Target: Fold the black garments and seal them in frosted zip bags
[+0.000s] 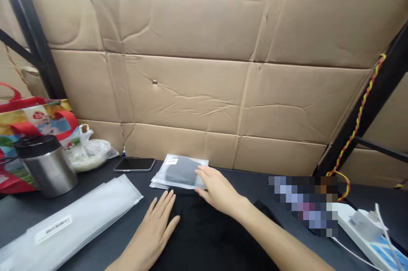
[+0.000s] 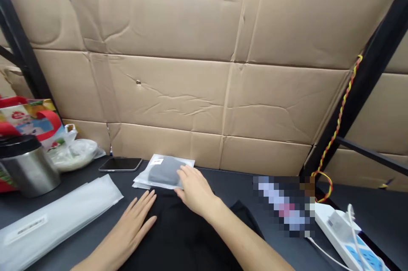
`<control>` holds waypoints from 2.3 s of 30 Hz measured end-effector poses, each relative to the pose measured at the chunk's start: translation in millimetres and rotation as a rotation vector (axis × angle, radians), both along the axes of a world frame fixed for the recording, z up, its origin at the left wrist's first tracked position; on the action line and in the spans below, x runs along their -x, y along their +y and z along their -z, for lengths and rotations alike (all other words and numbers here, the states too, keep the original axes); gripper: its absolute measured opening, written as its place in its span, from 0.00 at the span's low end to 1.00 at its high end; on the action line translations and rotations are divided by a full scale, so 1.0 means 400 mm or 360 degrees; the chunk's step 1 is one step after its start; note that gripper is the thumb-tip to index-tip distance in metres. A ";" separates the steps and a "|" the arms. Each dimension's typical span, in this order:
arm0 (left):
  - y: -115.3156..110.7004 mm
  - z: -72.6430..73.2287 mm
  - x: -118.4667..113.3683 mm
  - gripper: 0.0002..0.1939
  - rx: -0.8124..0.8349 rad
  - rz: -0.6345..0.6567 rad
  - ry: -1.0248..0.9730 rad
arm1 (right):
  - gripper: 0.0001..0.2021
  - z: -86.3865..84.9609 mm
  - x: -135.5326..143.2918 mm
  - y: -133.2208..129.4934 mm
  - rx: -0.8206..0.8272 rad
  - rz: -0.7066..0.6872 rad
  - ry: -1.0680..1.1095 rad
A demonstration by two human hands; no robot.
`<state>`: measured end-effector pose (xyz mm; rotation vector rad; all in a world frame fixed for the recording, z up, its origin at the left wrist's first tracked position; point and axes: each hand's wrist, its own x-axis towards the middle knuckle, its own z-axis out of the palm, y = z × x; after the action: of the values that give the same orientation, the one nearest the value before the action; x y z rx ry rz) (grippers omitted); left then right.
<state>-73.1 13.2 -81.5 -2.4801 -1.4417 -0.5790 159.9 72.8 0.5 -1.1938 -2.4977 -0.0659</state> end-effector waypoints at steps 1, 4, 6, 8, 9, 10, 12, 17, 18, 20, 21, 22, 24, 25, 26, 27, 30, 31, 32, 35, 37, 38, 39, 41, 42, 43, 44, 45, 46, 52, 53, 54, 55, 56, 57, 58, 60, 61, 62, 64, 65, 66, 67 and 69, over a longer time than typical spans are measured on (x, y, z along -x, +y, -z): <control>0.002 0.009 0.004 0.30 0.0015 -0.0008 -0.0013 | 0.26 0.010 0.036 0.027 -0.0011 -0.0038 -0.0013; 0.002 0.030 0.010 0.31 0.0061 -0.0043 -0.0002 | 0.32 0.049 0.115 0.080 -0.0045 -0.0127 -0.0062; 0.001 0.034 0.008 0.30 0.0071 -0.0063 0.0026 | 0.30 0.070 0.139 0.094 -0.0073 -0.0138 -0.0093; 0.001 0.033 0.004 0.30 0.0082 -0.0079 0.0041 | 0.27 0.081 0.147 0.099 -0.0106 -0.0113 -0.0113; 0.001 0.032 0.003 0.30 0.0091 -0.0087 0.0042 | 0.26 0.083 0.149 0.100 -0.0125 -0.0090 -0.0115; 0.001 0.030 0.002 0.30 0.0101 -0.0094 0.0043 | 0.26 0.082 0.149 0.103 -0.0143 -0.0063 -0.0112; 0.000 0.029 0.001 0.30 0.0106 -0.0094 0.0036 | 0.25 0.077 0.152 0.109 -0.0173 -0.0016 -0.0100; 0.001 0.038 0.009 0.32 0.0050 -0.0049 -0.0022 | 0.24 0.035 0.133 0.093 -0.0197 0.0026 -0.0033; 0.003 0.041 0.011 0.32 0.0048 -0.0045 -0.0031 | 0.24 0.022 0.117 0.074 -0.0208 0.0027 -0.0008; 0.005 0.042 0.013 0.33 0.0047 -0.0035 -0.0053 | 0.27 -0.005 0.071 0.018 -0.0236 0.0024 0.0045; 0.005 0.040 0.013 0.34 0.0038 -0.0038 -0.0080 | 0.28 -0.015 0.042 -0.018 -0.0250 0.0022 0.0069; 0.002 0.033 0.011 0.36 0.0024 -0.0045 -0.0118 | 0.30 -0.022 0.012 -0.057 -0.0259 0.0020 0.0090; -0.011 0.009 0.005 0.39 -0.0009 -0.0068 -0.0224 | 0.32 -0.022 -0.048 -0.135 -0.0275 0.0022 0.0128; -0.021 -0.008 0.001 0.41 -0.0022 -0.0069 -0.0276 | 0.32 -0.015 -0.074 -0.170 -0.0281 0.0007 0.0182; -0.035 -0.027 -0.004 0.41 -0.0032 -0.0050 -0.0316 | 0.33 -0.003 -0.097 -0.199 -0.0251 0.0002 0.0199; -0.049 -0.046 -0.009 0.39 -0.0043 0.0005 -0.0336 | 0.34 0.011 -0.115 -0.223 -0.0194 -0.0006 0.0203; -0.090 -0.098 -0.024 0.24 -0.0115 0.0349 -0.0341 | 0.33 0.051 -0.143 -0.261 -0.0017 0.0016 0.0188; -0.100 -0.110 -0.029 0.19 -0.0142 0.0466 -0.0356 | 0.32 0.058 -0.142 -0.266 -0.0010 0.0033 0.0204; -0.108 -0.119 -0.035 0.15 -0.0168 0.0556 -0.0383 | 0.32 0.061 -0.138 -0.269 -0.0039 0.0044 0.0233; -0.119 -0.137 -0.057 0.11 -0.0240 0.0666 -0.0478 | 0.24 0.049 -0.102 -0.274 -0.0217 -0.0065 0.0386; -0.123 -0.144 -0.072 0.10 -0.0308 0.0685 -0.0505 | 0.12 0.040 -0.066 -0.277 -0.0379 -0.0273 0.0443; -0.125 -0.146 -0.079 0.10 -0.0342 0.0697 -0.0508 | 0.07 0.038 -0.048 -0.277 -0.0470 -0.0365 0.0453; -0.127 -0.149 -0.085 0.10 -0.0375 0.0710 -0.0506 | 0.06 0.039 -0.032 -0.277 -0.0564 -0.0430 0.0453; -0.130 -0.151 -0.091 0.10 -0.0434 0.0740 -0.0476 | 0.12 0.045 -0.011 -0.275 -0.0731 -0.0477 0.0434; -0.131 -0.151 -0.091 0.10 -0.0463 0.0752 -0.0452 | 0.15 0.049 -0.008 -0.274 -0.0792 -0.0482 0.0423; -0.131 -0.151 -0.088 0.10 -0.0490 0.0762 -0.0424 | 0.16 0.051 -0.012 -0.273 -0.0824 -0.0488 0.0403; -0.130 -0.150 -0.085 0.10 -0.0516 0.0765 -0.0401 | 0.16 0.051 -0.022 -0.273 -0.0829 -0.0492 0.0377; -0.129 -0.148 -0.080 0.10 -0.0531 0.0761 -0.0386 | 0.16 0.049 -0.039 -0.273 -0.0813 -0.0483 0.0356; -0.126 -0.147 -0.074 0.10 -0.0535 0.0751 -0.0377 | 0.16 0.046 -0.060 -0.275 -0.0778 -0.0457 0.0341; -0.115 -0.143 -0.050 0.10 -0.0520 0.0698 -0.0362 | 0.13 0.032 -0.221 -0.293 -0.0789 -0.0136 0.0296; -0.114 -0.145 -0.048 0.10 -0.0528 0.0691 -0.0364 | 0.13 0.035 -0.243 -0.294 -0.0791 -0.0095 0.0280; -0.114 -0.146 -0.046 0.10 -0.0540 0.0679 -0.0365 | 0.12 0.038 -0.263 -0.294 -0.0775 -0.0056 0.0264; -0.114 -0.149 -0.044 0.10 -0.0559 0.0668 -0.0367 | 0.12 0.042 -0.280 -0.292 -0.0750 -0.0021 0.0249; -0.115 -0.151 -0.043 0.10 -0.0571 0.0656 -0.0367 | 0.11 0.045 -0.295 -0.291 -0.0717 0.0013 0.0236; -0.116 -0.153 -0.041 0.10 -0.0586 0.0651 -0.0366 | 0.11 0.049 -0.307 -0.289 -0.0684 0.0043 0.0229; -0.117 -0.155 -0.041 0.09 -0.0596 0.0649 -0.0364 | 0.10 0.051 -0.317 -0.287 -0.0652 0.0067 0.0228; -0.119 -0.159 -0.041 0.09 -0.0597 0.0638 -0.0361 | 0.09 0.053 -0.326 -0.287 -0.0615 0.0097 0.0249; -0.120 -0.160 -0.042 0.09 -0.0593 0.0624 -0.0366 | 0.08 0.052 -0.325 -0.289 -0.0619 0.0116 0.0270; -0.120 -0.162 -0.044 0.08 -0.0589 0.0608 -0.0375 | 0.06 0.050 -0.319 -0.293 -0.0637 0.0141 0.0293; -0.122 -0.166 -0.050 0.08 -0.0576 0.0583 -0.0393 | 0.06 0.046 -0.298 -0.304 -0.0709 0.0143 0.0336; -0.122 -0.168 -0.053 0.08 -0.0578 0.0590 -0.0398 | 0.07 0.045 -0.282 -0.310 -0.0754 0.0107 0.0354; -0.123 -0.170 -0.056 0.08 -0.0583 0.0602 -0.0402 | 0.07 0.045 -0.266 -0.314 -0.0800 0.0054 0.0361; -0.124 -0.171 -0.059 0.08 -0.0588 0.0618 -0.0404 | 0.07 0.045 -0.248 -0.317 -0.0838 -0.0009 0.0361; -0.125 -0.167 -0.062 0.08 -0.0582 0.0646 -0.0412 | 0.09 0.050 -0.219 -0.318 -0.0884 -0.0102 0.0353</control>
<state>-48.4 -36.8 -14.6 -2.4612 -0.7961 -1.1615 247.6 -54.5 -19.7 -0.8347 -2.1179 -0.5403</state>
